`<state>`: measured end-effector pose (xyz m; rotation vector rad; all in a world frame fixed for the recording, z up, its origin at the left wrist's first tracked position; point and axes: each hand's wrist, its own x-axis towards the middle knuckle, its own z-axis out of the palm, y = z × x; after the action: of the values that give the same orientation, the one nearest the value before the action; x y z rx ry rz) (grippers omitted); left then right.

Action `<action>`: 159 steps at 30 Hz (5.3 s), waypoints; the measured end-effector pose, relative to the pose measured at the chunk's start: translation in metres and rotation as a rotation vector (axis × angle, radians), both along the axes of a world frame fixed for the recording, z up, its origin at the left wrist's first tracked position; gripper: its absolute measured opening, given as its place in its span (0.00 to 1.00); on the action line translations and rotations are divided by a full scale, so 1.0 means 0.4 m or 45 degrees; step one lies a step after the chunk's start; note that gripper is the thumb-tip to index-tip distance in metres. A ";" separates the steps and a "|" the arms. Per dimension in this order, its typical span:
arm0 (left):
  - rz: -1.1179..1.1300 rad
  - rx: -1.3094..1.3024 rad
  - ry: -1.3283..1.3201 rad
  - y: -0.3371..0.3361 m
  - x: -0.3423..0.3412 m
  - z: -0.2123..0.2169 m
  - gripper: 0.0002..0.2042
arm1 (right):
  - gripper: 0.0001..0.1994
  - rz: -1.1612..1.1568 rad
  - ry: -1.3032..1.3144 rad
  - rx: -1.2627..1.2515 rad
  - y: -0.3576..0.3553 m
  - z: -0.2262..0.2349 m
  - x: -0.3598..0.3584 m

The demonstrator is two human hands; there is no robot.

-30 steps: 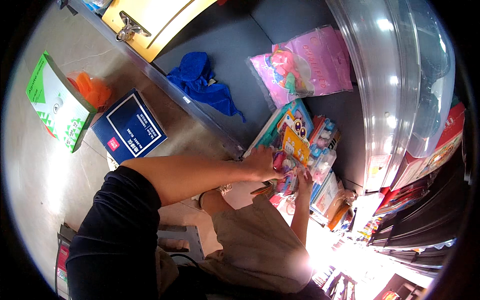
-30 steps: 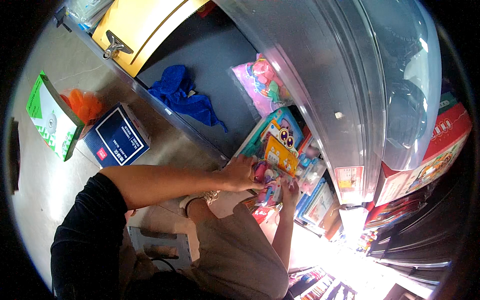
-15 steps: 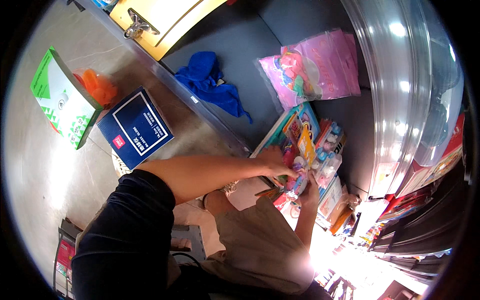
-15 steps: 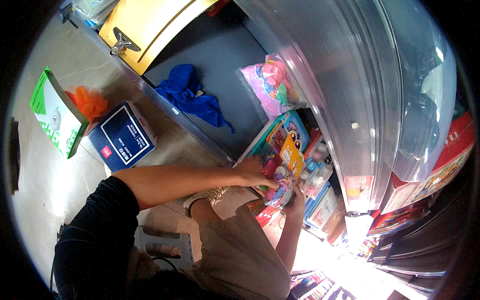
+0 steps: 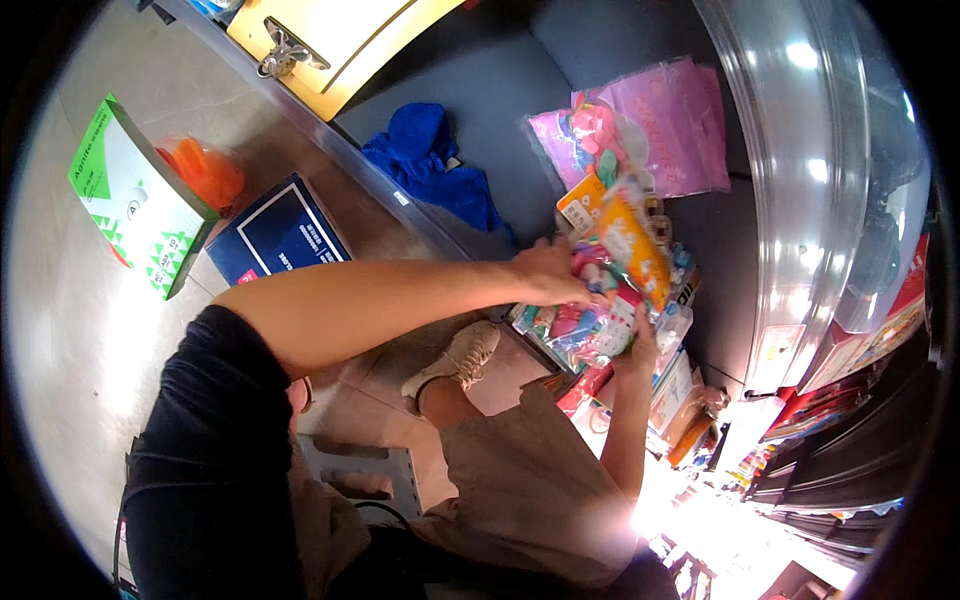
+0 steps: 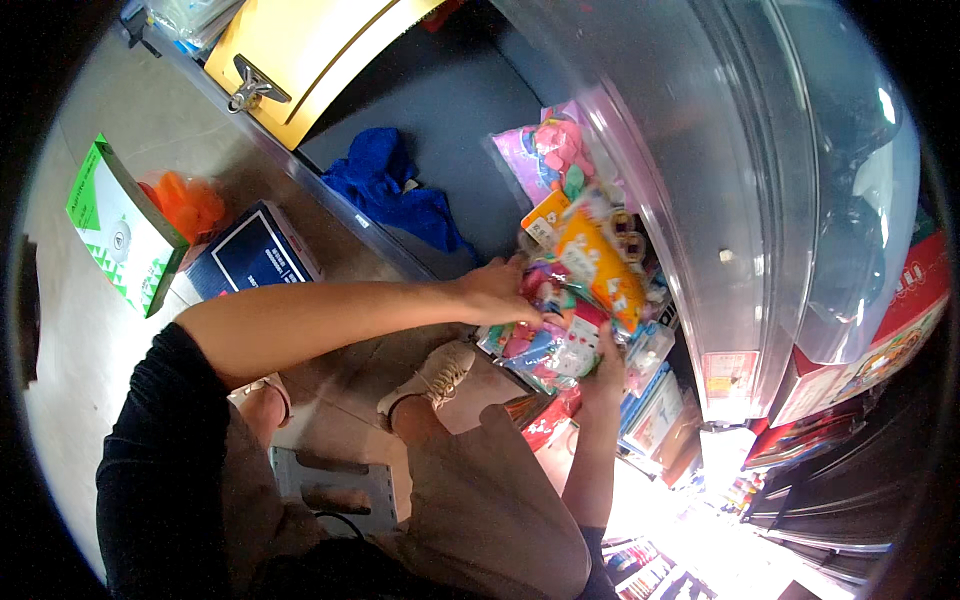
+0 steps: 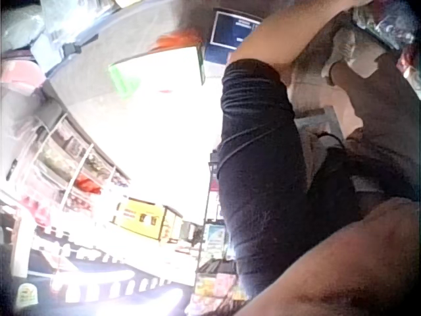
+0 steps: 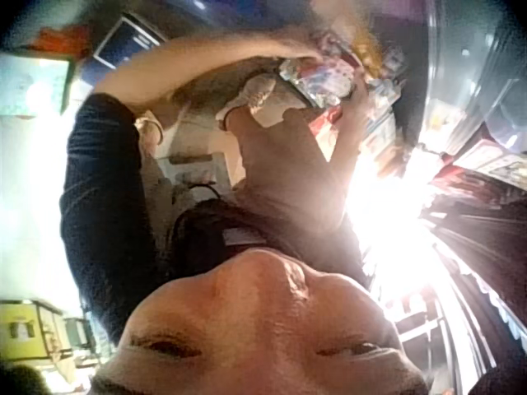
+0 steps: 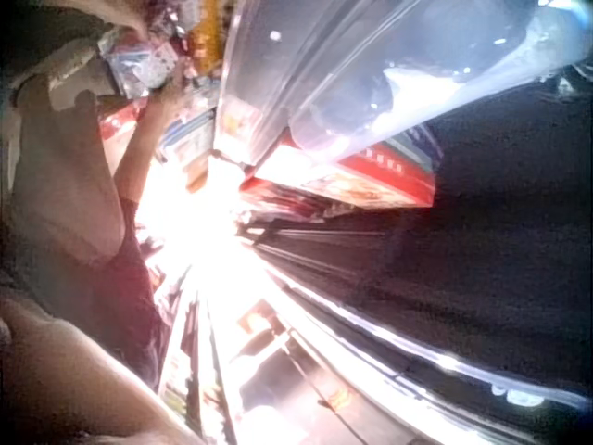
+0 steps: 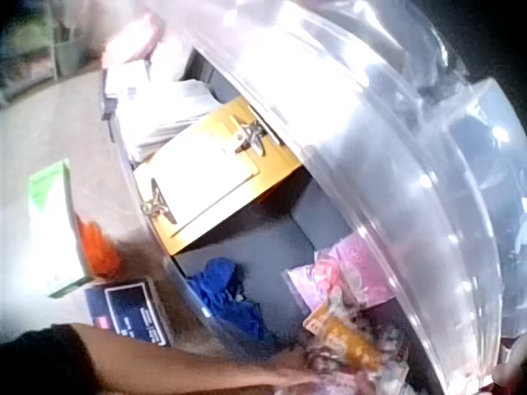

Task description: The person sits on the floor and wipes various stationery items on a lower shelf using a blue cloth. They handle a plastic container of orange balls, a box of globe, a package of stickers, and a pink bag of toys, wiping each item before placing it back on the shelf.

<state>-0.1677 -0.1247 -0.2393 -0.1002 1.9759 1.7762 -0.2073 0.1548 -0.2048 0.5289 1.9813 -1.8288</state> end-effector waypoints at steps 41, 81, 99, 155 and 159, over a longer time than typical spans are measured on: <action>0.456 0.080 1.109 -0.192 -0.083 -0.070 0.17 | 0.34 0.194 0.068 -0.555 -0.184 -0.082 -0.387; 0.419 -0.241 1.265 -0.609 0.014 0.097 0.15 | 0.30 0.583 -0.104 -0.887 -0.762 -0.172 -0.356; 0.430 -0.096 1.212 -0.578 -0.071 0.057 0.19 | 0.26 0.344 0.069 -0.228 -0.677 -0.139 -0.285; 0.537 -0.889 0.341 -0.499 -0.125 -0.086 0.37 | 0.18 1.506 0.925 0.770 -0.781 -0.214 0.050; 0.506 -0.940 0.326 -0.508 -0.134 -0.107 0.35 | 0.13 1.778 0.393 0.578 -0.692 -0.125 -0.025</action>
<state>-0.2214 -0.3279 -0.2822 -0.5598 2.8717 1.2025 -0.2173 -0.1220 -0.2549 -0.9077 2.0039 -0.5860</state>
